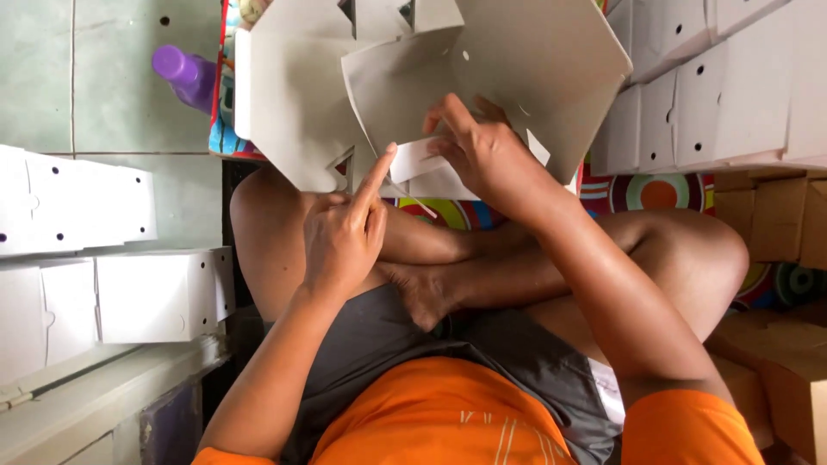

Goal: The person sits on the floor and folds flat white cardboard pieces into small rectangular boxes. They repeatedly pick up a flat piece, fold the sides, and tuck the flaps to form a box, then place the finished box into a stack.

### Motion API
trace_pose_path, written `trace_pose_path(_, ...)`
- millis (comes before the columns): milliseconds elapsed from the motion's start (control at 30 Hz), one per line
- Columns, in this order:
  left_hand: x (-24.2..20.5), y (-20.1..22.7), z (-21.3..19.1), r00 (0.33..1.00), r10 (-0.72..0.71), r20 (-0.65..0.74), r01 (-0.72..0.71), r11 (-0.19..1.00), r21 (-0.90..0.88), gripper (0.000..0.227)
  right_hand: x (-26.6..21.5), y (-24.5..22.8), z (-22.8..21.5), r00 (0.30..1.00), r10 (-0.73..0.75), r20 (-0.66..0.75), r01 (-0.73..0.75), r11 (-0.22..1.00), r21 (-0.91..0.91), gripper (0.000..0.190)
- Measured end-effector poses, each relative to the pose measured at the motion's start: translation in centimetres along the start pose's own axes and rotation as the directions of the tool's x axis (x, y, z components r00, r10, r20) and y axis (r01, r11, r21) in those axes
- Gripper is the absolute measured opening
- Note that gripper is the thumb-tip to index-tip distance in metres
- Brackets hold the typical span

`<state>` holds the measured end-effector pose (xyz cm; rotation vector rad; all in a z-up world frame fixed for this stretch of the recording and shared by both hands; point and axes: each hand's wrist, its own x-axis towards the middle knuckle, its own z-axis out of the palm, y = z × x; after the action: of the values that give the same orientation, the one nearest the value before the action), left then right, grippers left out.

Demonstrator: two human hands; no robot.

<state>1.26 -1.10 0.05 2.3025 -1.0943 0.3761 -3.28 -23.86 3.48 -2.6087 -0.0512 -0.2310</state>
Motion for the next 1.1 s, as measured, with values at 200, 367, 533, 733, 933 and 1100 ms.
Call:
trace_pose_path(200, 0.3, -0.4, 0.2, 0.998, -0.014, 0.055, 0.013, 0.999, 0.03, 0.054, -0.2, 0.6, 0.3, 0.926, -0.284, -0.25, 0.273, 0.959, -0.077, 0.013)
trace_pose_path(367, -0.3, -1.2, 0.5, 0.998, -0.024, 0.057, 0.02, 0.998, 0.066, 0.055, -3.3, -2.3, -1.2, 0.948, -0.223, -0.226, 0.184, 0.966, -0.18, 0.016)
trace_pose_path(533, -0.8, -1.6, 1.3, 0.996, -0.045, 0.072, 0.044, 0.999, 0.021, 0.06, -5.7, -3.0, -0.8, 0.975, -0.199, -0.101, 0.172, 0.958, -0.229, 0.064)
trace_pose_path(733, -0.6, -1.1, 0.5, 0.993, -0.041, 0.107, 0.034, 0.997, 0.069, 0.063, -4.8, -2.8, 0.4, 0.966, -0.225, -0.126, 0.187, 0.947, -0.261, 0.026)
trace_pose_path(933, -0.4, -0.4, 0.0, 0.991, -0.065, 0.114, 0.067, 0.998, -0.015, 0.067, -3.1, -2.0, 0.6, 0.957, -0.234, -0.169, 0.187, 0.949, -0.255, 0.006)
trace_pose_path(1100, -0.1, -0.1, 0.6, 0.991, -0.054, 0.124, 0.065, 0.995, -0.081, 0.065, -2.0, -3.0, 0.0, 0.961, -0.18, -0.21, 0.156, 0.98, -0.126, 0.011)
